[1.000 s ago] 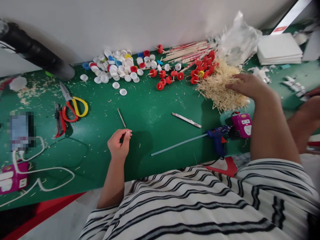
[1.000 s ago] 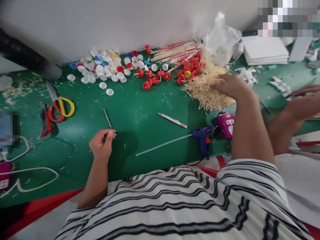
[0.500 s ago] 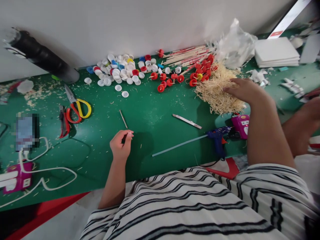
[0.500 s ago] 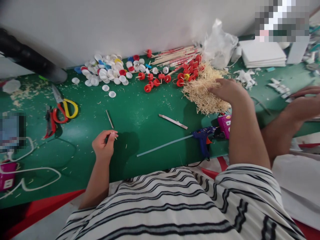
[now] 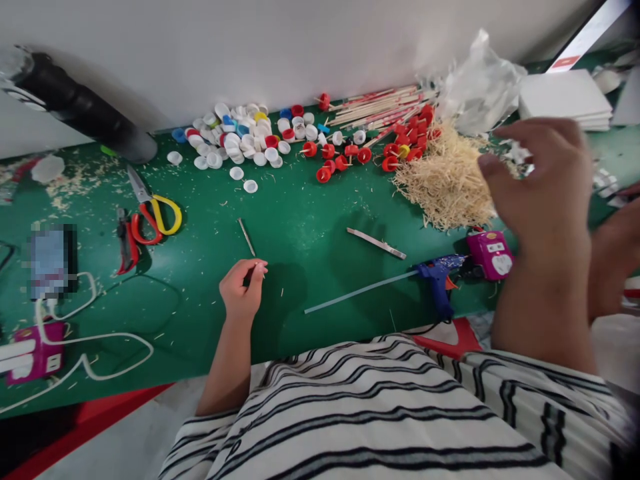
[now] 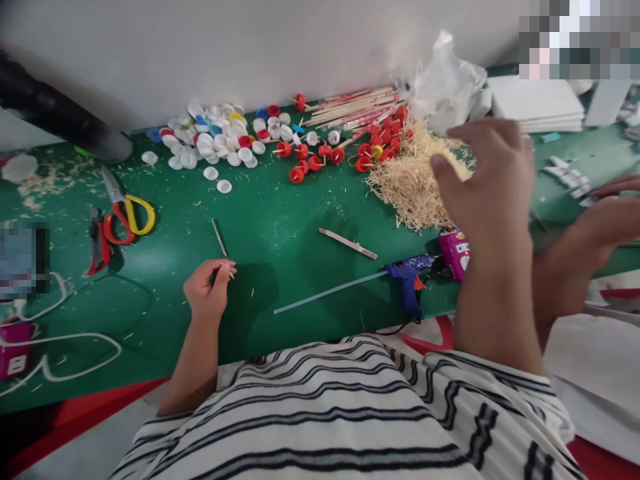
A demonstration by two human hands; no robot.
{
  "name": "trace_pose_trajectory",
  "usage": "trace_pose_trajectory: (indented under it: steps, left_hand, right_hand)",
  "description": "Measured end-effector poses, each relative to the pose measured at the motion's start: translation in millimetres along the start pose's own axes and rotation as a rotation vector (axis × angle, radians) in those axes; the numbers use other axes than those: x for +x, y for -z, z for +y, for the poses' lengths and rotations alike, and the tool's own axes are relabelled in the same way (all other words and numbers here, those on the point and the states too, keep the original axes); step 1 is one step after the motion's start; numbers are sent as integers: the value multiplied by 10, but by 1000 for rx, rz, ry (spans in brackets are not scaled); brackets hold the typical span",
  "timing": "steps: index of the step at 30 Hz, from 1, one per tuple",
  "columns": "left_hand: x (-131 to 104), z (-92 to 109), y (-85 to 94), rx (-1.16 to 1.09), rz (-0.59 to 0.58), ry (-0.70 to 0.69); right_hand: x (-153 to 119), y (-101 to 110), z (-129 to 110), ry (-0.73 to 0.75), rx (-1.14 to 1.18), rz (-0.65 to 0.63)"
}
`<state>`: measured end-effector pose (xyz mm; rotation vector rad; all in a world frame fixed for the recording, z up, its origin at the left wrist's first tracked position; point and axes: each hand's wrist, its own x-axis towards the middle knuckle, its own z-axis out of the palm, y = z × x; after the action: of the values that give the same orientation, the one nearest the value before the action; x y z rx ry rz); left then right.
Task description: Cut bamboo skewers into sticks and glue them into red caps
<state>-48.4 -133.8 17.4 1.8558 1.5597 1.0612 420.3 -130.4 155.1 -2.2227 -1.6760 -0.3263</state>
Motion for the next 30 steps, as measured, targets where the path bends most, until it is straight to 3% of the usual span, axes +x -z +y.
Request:
trace_pose_trajectory:
  steps: [2, 4, 7, 9, 14, 20, 30]
  left_hand:
    - [0, 10, -2, -13, 6, -3]
    - [0, 19, -2, -21, 13, -14]
    - [-1, 32, 4, -14, 23, -24]
    - [-3, 38, 8, -5, 26, -26]
    - [-12, 4, -2, -41, 50, -43]
    - [-38, -65, -48, -214, 91, 76]
    - [28, 6, -77, -691, 165, 302]
  right_hand:
    - [-206, -47, -251, 109, 232, -41]
    - [-428, -183, -495, 200, 364, -162]
    - [-710, -497, -746, 291, 365, -398]
    - [-826, -704, -815, 285, 303, -463]
    - [-893, -963, -798, 223, 226, -454]
    - [-893, -996, -826, 137, 219, -433]
    - [-909, -1003, -936, 48, 343, -425]
